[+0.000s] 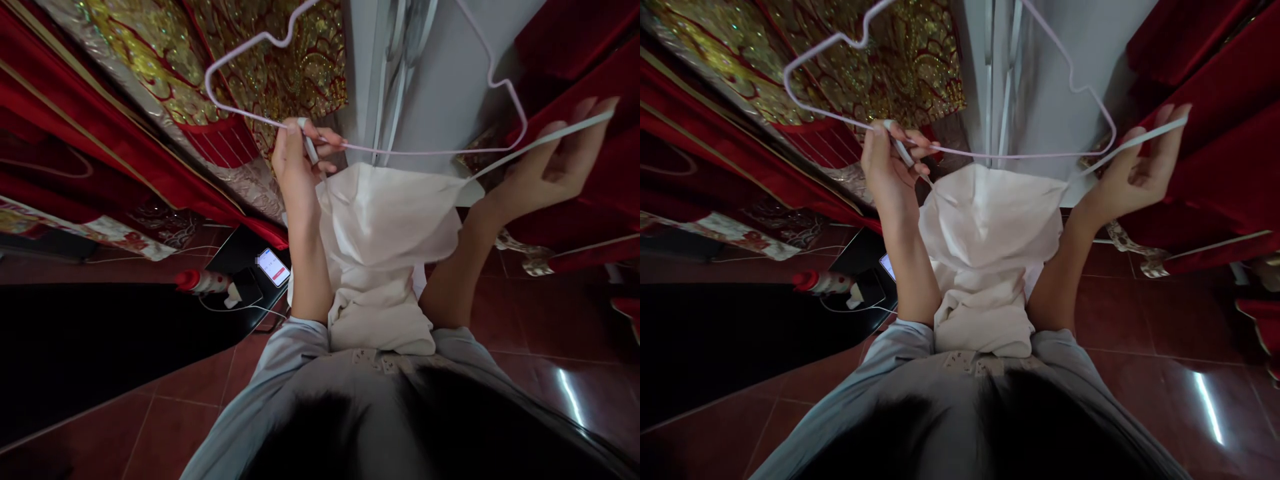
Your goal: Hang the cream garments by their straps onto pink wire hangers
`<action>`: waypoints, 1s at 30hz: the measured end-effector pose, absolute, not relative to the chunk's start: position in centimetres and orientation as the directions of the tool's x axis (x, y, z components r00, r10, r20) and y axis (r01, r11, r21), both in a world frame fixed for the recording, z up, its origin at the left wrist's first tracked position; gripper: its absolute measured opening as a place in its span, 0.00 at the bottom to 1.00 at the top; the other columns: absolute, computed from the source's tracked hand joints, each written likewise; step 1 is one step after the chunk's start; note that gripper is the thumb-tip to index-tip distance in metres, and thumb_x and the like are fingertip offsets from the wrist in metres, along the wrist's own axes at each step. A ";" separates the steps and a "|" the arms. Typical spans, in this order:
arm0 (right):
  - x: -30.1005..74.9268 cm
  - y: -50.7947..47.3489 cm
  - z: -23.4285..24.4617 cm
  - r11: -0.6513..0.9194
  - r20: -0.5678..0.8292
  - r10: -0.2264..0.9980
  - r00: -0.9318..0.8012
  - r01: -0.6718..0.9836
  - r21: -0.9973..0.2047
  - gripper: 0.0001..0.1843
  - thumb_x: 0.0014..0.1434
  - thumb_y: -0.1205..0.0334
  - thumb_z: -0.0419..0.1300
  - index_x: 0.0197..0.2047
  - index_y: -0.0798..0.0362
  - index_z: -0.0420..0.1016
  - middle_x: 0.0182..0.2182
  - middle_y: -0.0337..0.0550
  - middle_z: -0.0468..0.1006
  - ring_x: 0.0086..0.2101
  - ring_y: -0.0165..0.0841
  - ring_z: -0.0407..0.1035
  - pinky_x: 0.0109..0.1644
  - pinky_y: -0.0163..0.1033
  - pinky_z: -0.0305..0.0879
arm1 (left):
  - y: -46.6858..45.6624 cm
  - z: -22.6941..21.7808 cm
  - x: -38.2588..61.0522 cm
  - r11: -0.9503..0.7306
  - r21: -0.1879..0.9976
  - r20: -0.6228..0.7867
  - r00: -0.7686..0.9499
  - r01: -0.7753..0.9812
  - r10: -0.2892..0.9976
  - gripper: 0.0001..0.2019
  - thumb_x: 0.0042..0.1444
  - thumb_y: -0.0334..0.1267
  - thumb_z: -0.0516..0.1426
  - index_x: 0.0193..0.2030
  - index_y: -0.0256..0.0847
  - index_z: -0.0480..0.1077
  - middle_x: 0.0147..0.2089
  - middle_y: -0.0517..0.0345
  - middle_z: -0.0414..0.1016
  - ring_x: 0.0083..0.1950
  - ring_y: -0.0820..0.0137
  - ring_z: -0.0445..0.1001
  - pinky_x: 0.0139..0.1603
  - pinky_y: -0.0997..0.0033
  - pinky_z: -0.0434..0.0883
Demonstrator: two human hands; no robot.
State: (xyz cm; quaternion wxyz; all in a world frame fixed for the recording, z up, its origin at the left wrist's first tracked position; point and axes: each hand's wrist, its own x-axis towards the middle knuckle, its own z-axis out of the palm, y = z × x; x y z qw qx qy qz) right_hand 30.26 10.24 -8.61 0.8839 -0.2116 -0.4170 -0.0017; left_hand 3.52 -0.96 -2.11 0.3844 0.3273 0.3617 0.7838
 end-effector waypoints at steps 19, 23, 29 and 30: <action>25.7 3.5 -4.6 0.502 0.513 0.858 0.016 0.186 -0.845 0.28 0.57 0.42 0.76 0.59 0.35 0.81 0.44 0.37 0.82 0.26 0.27 0.59 0.27 0.39 0.53 | -1.1 -2.6 -4.1 -0.658 0.727 0.529 -0.773 0.199 0.350 0.13 0.75 0.18 0.54 0.50 0.35 0.77 0.54 0.54 0.86 0.59 0.68 0.84 0.70 0.63 0.77; 24.8 3.2 -4.9 0.452 0.459 0.888 -0.015 0.205 -0.868 0.29 0.56 0.50 0.76 0.61 0.34 0.79 0.46 0.34 0.83 0.25 0.26 0.54 0.29 0.39 0.51 | -0.2 1.2 -3.2 -0.593 0.801 0.502 -0.627 0.077 0.596 0.17 0.70 0.10 0.59 0.47 0.38 0.78 0.48 0.70 0.87 0.59 0.75 0.83 0.69 0.76 0.76; 24.8 3.3 -5.2 0.476 0.483 0.876 -0.017 0.197 -0.857 0.27 0.55 0.49 0.75 0.58 0.36 0.79 0.44 0.34 0.79 0.24 0.26 0.53 0.30 0.41 0.53 | 0.3 5.0 -3.1 -0.379 0.840 0.504 -0.299 0.388 0.810 0.14 0.68 0.15 0.64 0.39 0.38 0.82 0.37 0.66 0.79 0.46 0.71 0.78 0.56 0.75 0.76; 24.9 3.4 -5.1 0.484 0.494 0.869 -0.009 0.213 -0.848 0.27 0.55 0.48 0.76 0.57 0.36 0.79 0.45 0.35 0.79 0.25 0.26 0.54 0.32 0.42 0.55 | 0.4 5.2 -3.0 -0.331 0.838 0.464 -0.251 0.433 0.849 0.14 0.66 0.15 0.66 0.36 0.39 0.81 0.35 0.65 0.77 0.44 0.70 0.75 0.56 0.75 0.75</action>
